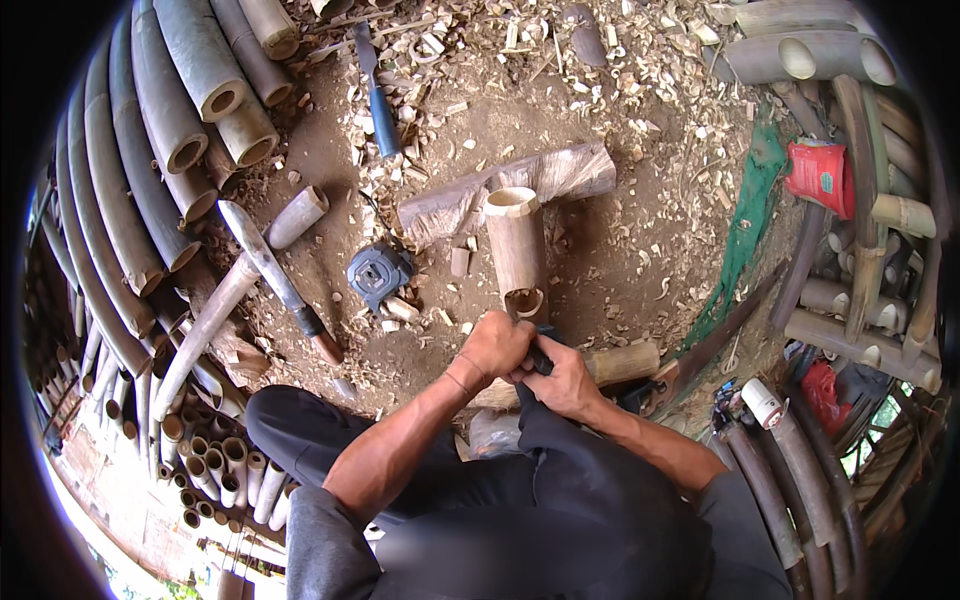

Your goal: The person sits on the ground and uses a knife to carve and smooth the ends of bamboo segments. They use a wooden mallet to tap the bamboo pieces and a hand saw to cut them to size. The person handles multiple bamboo pieces, shaping them one by one.

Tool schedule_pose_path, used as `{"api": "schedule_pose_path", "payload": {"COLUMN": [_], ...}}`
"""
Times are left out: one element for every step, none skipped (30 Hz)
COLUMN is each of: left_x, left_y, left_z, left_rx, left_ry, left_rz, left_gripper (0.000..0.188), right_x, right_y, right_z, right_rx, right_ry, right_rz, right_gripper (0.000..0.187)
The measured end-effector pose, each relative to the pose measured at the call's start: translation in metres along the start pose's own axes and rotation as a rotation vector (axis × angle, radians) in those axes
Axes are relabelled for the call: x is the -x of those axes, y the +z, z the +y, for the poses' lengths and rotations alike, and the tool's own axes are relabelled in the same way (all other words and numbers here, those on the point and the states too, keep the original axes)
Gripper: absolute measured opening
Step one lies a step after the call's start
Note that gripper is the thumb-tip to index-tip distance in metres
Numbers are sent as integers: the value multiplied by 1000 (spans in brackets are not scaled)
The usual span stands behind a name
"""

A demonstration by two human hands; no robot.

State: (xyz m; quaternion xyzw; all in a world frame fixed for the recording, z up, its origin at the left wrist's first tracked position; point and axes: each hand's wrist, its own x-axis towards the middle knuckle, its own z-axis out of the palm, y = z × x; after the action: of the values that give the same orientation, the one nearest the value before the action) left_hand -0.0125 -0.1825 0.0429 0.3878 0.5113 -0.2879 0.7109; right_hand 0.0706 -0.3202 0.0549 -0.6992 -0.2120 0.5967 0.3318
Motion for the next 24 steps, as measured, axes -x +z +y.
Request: {"api": "schedule_pose_path", "payload": {"left_x": [-4,-7,-8,-7,8,12,10,3,-8,-22,-21,-18,-15,-15,-15,-14,-12,-10,-5,6,12,9,11,14], "left_y": [3,6,10,14,19,30,43,55,66,77,87,90,91,89,85,80,74,67,61,51,38,32,31,34], "left_z": [-7,-14,-22,-21,-10,-18,-25,-32,-41,-50,-43,-40,-37,-41,-47,-49,-52,-55,-58,-46,-40,-49,-55,-58], "left_rx": [-141,-282,-305,-332,26,290,553,804,1053,1211,1354,1406,1463,1427,1392,1352,1240,1127,1006,723,430,219,6,136], "left_ry": [156,313,345,383,119,155,203,205,203,252,180,147,113,142,171,206,177,148,112,160,128,266,385,332], "left_rz": [68,136,153,165,76,-11,-98,-251,-404,-564,-557,-548,-536,-512,-487,-464,-369,-274,-190,1,78,153,215,163], "left_gripper": [38,36,35,34,36,38,41,43,46,49,50,50,50,50,50,50,48,46,45,41,37,37,37,39], "right_x": [1,3,5,5,7,6,2,2,0,-1,-4,-10,-15,-18,-20,-23,-26,-24,-17,-6,4,10,19,17], "right_y": [-2,-7,-15,-27,-47,-60,-73,-80,-84,-84,-85,-85,-84,-84,-83,-81,-79,-73,-68,-55,-39,-25,-16,-17], "right_z": [2,2,1,-2,-12,-33,-56,-75,-89,-96,-97,-99,-100,-100,-99,-97,-94,-84,-69,-46,-28,-20,-13,-8], "right_rx": [-19,48,115,184,322,522,725,968,1207,1378,1415,1451,1487,1431,1345,1262,1179,1112,854,745,635,531,421,455], "right_ry": [-15,-60,-105,-153,-145,-171,-207,-184,-160,-258,-284,-311,-341,-357,-303,-254,-205,-70,-35,-30,-34,-120,-186,-279], "right_rz": [-17,-43,-68,-89,-200,-267,-328,-375,-422,-406,-446,-487,-533,-568,-593,-609,-626,-623,-572,-417,-272,-195,-120,-104], "right_gripper": [22,25,28,31,45,45,45,44,44,43,43,43,43,40,39,38,37,27,32,35,38,39,41,44]}}
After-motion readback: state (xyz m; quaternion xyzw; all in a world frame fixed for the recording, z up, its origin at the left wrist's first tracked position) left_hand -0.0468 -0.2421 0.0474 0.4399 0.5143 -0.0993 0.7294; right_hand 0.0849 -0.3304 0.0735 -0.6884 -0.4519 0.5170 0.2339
